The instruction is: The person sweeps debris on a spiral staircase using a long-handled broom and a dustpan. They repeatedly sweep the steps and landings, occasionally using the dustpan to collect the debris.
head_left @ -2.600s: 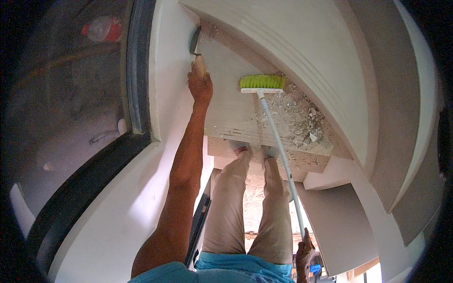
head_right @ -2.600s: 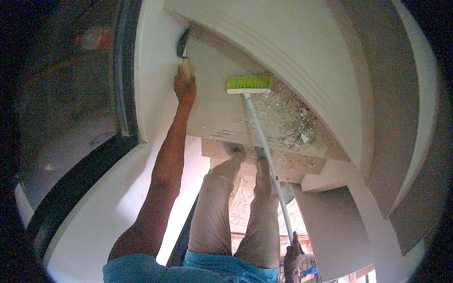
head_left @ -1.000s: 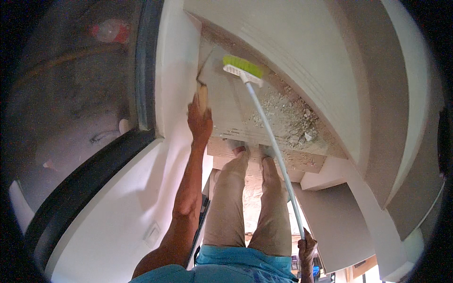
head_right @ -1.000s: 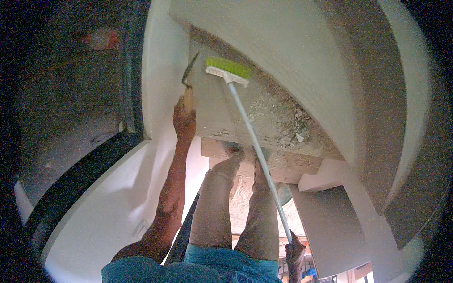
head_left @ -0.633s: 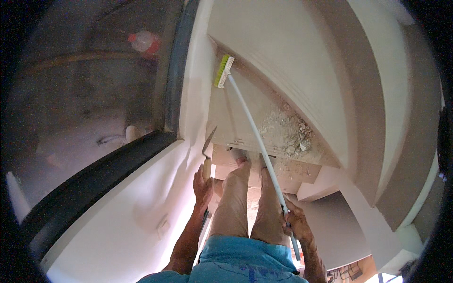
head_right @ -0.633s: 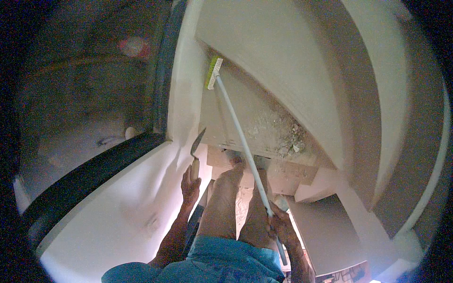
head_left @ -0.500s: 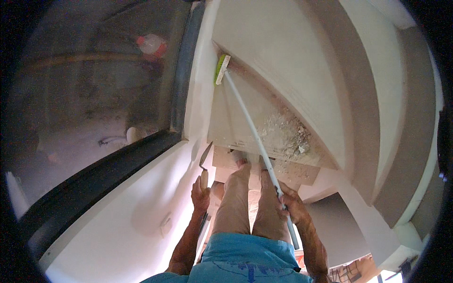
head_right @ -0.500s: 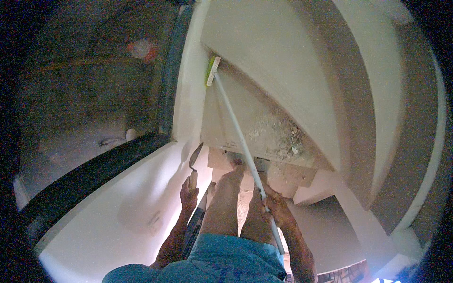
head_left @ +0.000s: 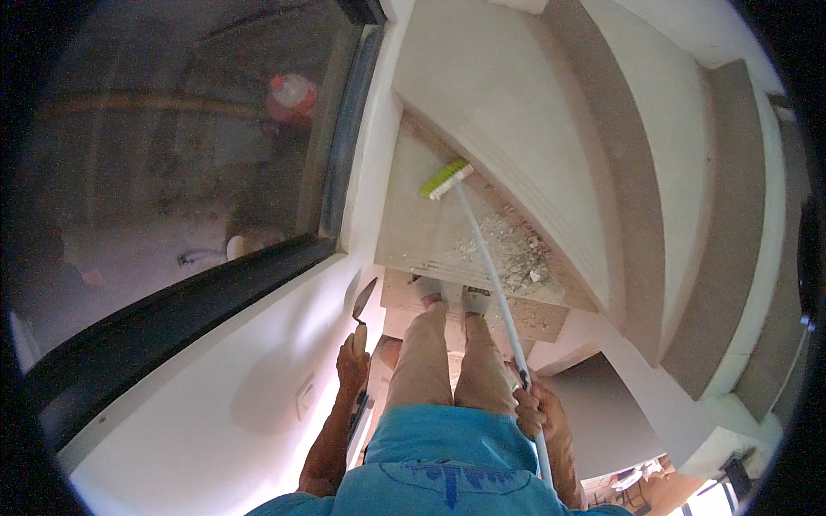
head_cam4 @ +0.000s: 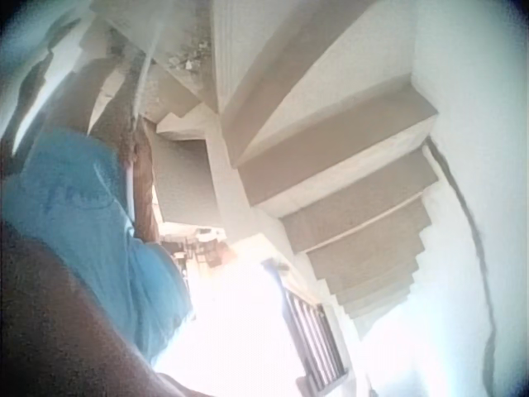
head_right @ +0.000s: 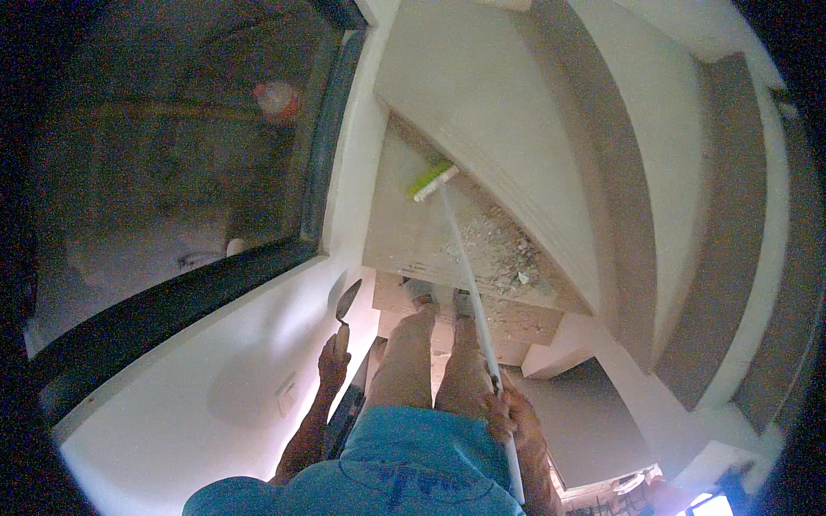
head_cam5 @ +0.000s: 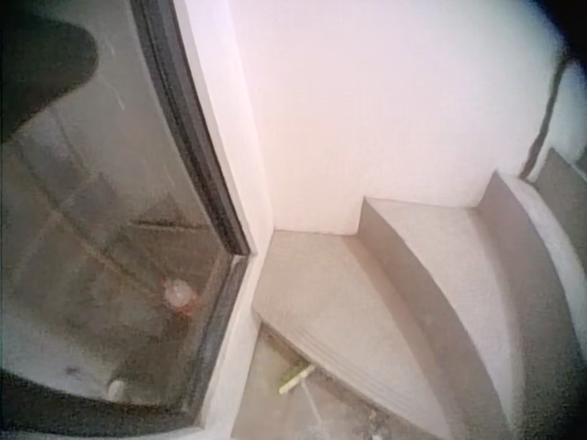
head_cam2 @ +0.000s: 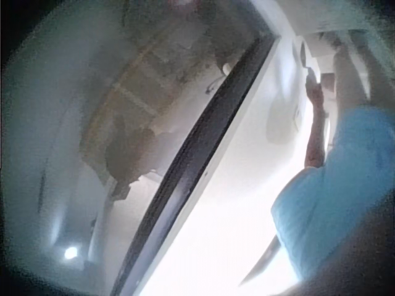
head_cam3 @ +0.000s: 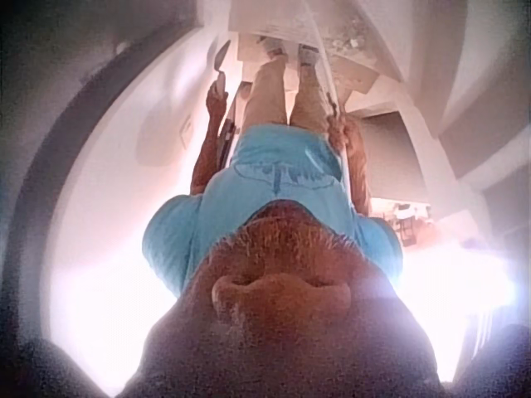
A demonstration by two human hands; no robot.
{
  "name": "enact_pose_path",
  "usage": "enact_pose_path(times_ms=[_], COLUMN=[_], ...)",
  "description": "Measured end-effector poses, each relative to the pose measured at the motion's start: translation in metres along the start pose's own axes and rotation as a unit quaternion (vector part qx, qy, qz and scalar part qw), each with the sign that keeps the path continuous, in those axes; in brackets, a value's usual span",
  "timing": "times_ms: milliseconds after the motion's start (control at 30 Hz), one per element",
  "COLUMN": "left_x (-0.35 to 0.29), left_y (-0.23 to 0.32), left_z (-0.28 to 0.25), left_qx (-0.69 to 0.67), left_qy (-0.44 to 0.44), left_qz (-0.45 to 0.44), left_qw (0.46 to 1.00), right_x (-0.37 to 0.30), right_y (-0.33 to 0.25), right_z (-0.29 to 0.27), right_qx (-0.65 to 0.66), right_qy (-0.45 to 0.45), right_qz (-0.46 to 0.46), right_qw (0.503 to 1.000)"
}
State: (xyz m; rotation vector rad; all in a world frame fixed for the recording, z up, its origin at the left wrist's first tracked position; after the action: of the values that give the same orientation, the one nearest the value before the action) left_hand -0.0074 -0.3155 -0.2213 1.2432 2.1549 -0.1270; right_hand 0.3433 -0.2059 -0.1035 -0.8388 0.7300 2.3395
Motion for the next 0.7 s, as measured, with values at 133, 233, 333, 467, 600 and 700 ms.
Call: enact_pose_path(times_ms=[133, 233, 333, 467, 600, 700], left_x=[-0.004, -0.003, -0.003, -0.01, -0.012, -0.016], left_y=[-0.002, -0.011, -0.014, -0.025, -0.034, -0.033], left_z=[0.001, 0.008, 0.008, 0.017, 0.022, 0.013], left_qx=[-0.021, -0.075, -0.063, -0.003, -0.016, -0.103], left_qy=[-0.015, -0.043, -0.04, -0.018, -0.05, -0.071], left_qz=[-0.027, -0.067, -0.053, -0.005, -0.04, -0.114], left_qw=[0.999, 0.994, 0.996, 1.0, 0.998, 0.986], right_x=[-0.03, 0.002, 0.063, 0.097, 0.044, 0.017], right_y=[0.003, -0.008, -0.018, -0.029, -0.025, -0.015], right_z=[-0.001, 0.013, 0.021, -0.001, 0.001, 0.019], right_qx=[-0.039, -0.149, -0.161, -0.115, -0.117, -0.093], right_qy=[-0.021, -0.031, -0.05, -0.044, -0.012, -0.031], right_qz=[0.022, 0.01, -0.003, 0.036, -0.015, -0.011], right_qw=[0.999, 0.988, 0.986, 0.992, 0.993, 0.995])
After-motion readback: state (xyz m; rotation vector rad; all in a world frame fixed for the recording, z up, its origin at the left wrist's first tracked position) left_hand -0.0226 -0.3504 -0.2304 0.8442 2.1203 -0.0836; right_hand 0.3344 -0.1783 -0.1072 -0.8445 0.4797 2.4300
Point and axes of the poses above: each hand's wrist, its own x-axis towards the middle knuckle, its own z-axis out of the palm, y = z × x, the point moved 9 cm from there along x, towards the middle knuckle, and after that the axes turned 4 degrees about -y, right-handed, at the moved point
